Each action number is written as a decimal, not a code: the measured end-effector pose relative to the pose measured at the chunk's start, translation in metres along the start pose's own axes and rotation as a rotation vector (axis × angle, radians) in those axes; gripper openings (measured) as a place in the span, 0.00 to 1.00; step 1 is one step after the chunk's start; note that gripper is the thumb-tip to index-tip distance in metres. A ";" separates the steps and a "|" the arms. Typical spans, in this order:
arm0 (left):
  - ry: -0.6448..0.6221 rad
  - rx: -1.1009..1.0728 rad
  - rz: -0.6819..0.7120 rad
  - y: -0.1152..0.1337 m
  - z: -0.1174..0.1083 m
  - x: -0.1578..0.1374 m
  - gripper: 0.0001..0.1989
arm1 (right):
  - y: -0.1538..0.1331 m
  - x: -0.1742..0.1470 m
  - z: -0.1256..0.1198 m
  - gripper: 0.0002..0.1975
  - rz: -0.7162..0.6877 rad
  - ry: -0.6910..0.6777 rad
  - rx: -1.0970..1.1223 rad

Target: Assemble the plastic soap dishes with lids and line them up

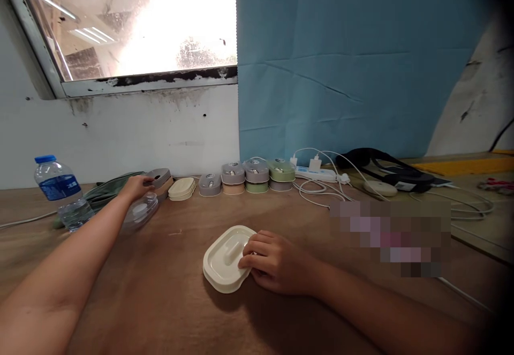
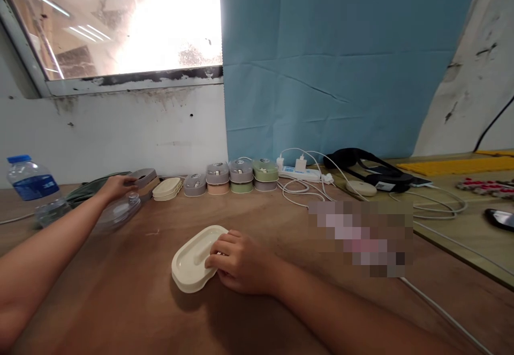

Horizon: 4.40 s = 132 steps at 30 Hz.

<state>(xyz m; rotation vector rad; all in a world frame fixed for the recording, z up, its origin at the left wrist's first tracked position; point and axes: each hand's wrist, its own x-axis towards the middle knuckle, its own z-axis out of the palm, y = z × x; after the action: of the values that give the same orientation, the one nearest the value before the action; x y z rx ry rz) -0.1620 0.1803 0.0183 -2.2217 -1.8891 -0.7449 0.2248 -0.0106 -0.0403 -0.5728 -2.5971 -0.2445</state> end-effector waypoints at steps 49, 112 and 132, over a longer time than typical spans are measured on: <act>-0.014 -0.299 0.312 0.127 0.017 -0.146 0.10 | 0.000 0.001 -0.004 0.13 0.186 -0.114 0.131; -0.078 -0.590 0.082 0.156 0.025 -0.154 0.24 | -0.001 0.001 -0.004 0.20 0.287 -0.049 0.174; -0.125 -1.127 -0.298 0.119 0.042 -0.125 0.17 | 0.001 0.001 -0.007 0.21 0.199 -0.033 0.136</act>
<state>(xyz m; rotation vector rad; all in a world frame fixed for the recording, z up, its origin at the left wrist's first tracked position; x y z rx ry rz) -0.0483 0.0616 -0.0482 -2.5095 -2.1718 -2.2016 0.2268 -0.0114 -0.0334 -0.7840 -2.5406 0.0067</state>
